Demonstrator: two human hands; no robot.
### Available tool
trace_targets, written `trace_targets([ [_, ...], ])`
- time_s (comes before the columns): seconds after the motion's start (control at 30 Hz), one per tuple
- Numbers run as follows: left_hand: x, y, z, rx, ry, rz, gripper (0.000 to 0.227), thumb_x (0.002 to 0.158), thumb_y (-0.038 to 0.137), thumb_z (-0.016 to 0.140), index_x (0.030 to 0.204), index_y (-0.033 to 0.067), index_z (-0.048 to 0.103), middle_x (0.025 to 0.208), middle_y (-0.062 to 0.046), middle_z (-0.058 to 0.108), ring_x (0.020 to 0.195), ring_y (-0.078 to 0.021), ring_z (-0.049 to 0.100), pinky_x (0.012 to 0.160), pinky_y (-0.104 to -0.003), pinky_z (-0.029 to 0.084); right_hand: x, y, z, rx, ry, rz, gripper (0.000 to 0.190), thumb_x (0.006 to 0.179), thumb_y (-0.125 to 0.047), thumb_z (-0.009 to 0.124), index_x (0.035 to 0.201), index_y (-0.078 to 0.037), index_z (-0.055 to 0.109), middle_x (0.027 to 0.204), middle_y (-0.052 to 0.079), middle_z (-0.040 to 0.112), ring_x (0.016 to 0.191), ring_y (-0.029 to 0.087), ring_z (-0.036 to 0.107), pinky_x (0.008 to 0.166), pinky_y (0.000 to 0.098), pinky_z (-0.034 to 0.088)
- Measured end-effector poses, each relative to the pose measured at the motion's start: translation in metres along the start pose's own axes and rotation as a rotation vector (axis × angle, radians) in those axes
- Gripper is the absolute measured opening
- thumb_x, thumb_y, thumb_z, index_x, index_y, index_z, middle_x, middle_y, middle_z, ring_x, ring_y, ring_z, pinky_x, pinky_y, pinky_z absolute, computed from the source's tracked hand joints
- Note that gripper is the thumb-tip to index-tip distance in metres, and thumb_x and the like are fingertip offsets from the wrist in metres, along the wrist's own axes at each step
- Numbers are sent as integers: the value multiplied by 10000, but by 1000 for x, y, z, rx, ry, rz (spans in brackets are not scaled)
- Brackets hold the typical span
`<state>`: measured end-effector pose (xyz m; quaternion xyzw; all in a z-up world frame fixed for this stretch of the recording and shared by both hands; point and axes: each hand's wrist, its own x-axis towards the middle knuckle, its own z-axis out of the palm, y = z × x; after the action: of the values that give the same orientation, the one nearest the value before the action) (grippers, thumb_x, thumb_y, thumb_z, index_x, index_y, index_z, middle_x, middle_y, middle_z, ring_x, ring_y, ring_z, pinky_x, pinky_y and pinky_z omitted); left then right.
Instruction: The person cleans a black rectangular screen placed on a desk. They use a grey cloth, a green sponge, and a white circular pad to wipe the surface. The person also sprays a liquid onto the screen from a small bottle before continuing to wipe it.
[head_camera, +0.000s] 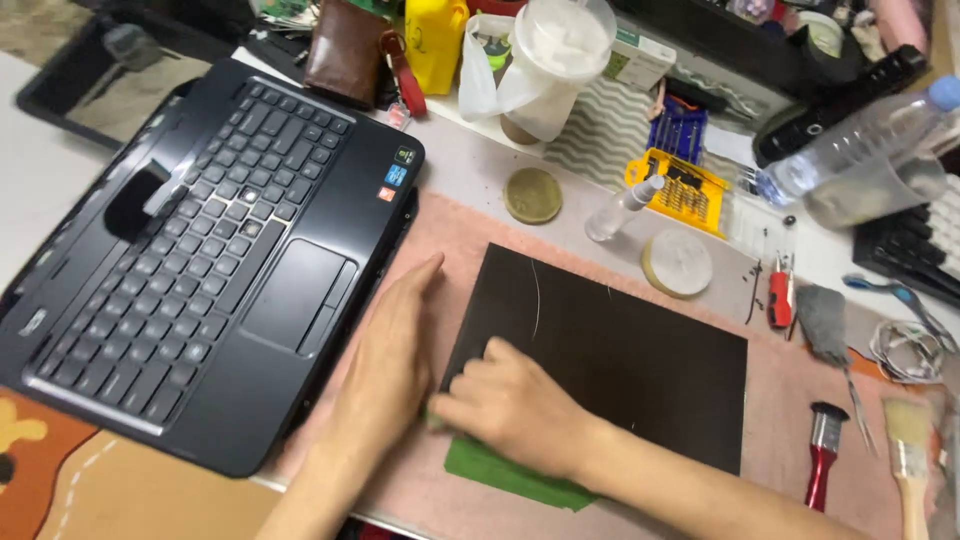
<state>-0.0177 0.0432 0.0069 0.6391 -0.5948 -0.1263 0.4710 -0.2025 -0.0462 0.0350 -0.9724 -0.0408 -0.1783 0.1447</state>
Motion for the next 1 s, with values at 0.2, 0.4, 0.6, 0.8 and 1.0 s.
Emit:
trace_targets([
  [0.2, 8, 27, -5, 81, 51, -14, 729, 1024, -234, 453, 1707, 18, 497, 1510, -221, 693, 1437, -423, 689, 1219, -542, 542, -16, 112, 28, -273, 173, 17, 41, 1116, -180, 712, 1098, -175, 749, 778, 24, 625, 728, 246, 648, 727, 416, 498],
  [0.4, 12, 20, -2, 19, 130, -28, 705, 1037, -247, 438, 1683, 18, 539, 1456, -210, 741, 1382, -412, 737, 1181, -526, 586, -12, 172, -6, -255, 185, 247, 133, 1048, -184, 796, 1155, -160, 720, 891, 73, 813, 861, 292, 800, 832, 427, 532],
  [0.6, 26, 9, 9, -61, 106, -21, 572, 1111, -141, 501, 1650, 39, 570, 1426, -202, 773, 1368, -402, 762, 1119, -520, 640, -35, 86, 8, -294, 176, 65, 72, 1094, -175, 702, 1083, -192, 771, 760, 6, 722, 689, 231, 674, 752, 416, 525],
  [0.8, 53, 19, 12, -196, 94, -77, 506, 1133, -72, 567, 1624, 50, 575, 1355, -206, 807, 1262, -351, 821, 1036, -478, 693, -51, 18, 3, -70, 131, -5, 320, 1223, -238, 535, 960, -192, 710, 704, -63, 499, 623, 178, 511, 684, 339, 449],
  [1.0, 87, 11, 23, -244, 64, -87, 480, 1127, -27, 607, 1601, 38, 582, 1320, -201, 815, 1240, -370, 830, 1035, -505, 706, -34, 115, 2, -221, 203, 138, 96, 1142, -219, 673, 1112, -160, 742, 786, 23, 684, 758, 240, 703, 794, 393, 549],
])
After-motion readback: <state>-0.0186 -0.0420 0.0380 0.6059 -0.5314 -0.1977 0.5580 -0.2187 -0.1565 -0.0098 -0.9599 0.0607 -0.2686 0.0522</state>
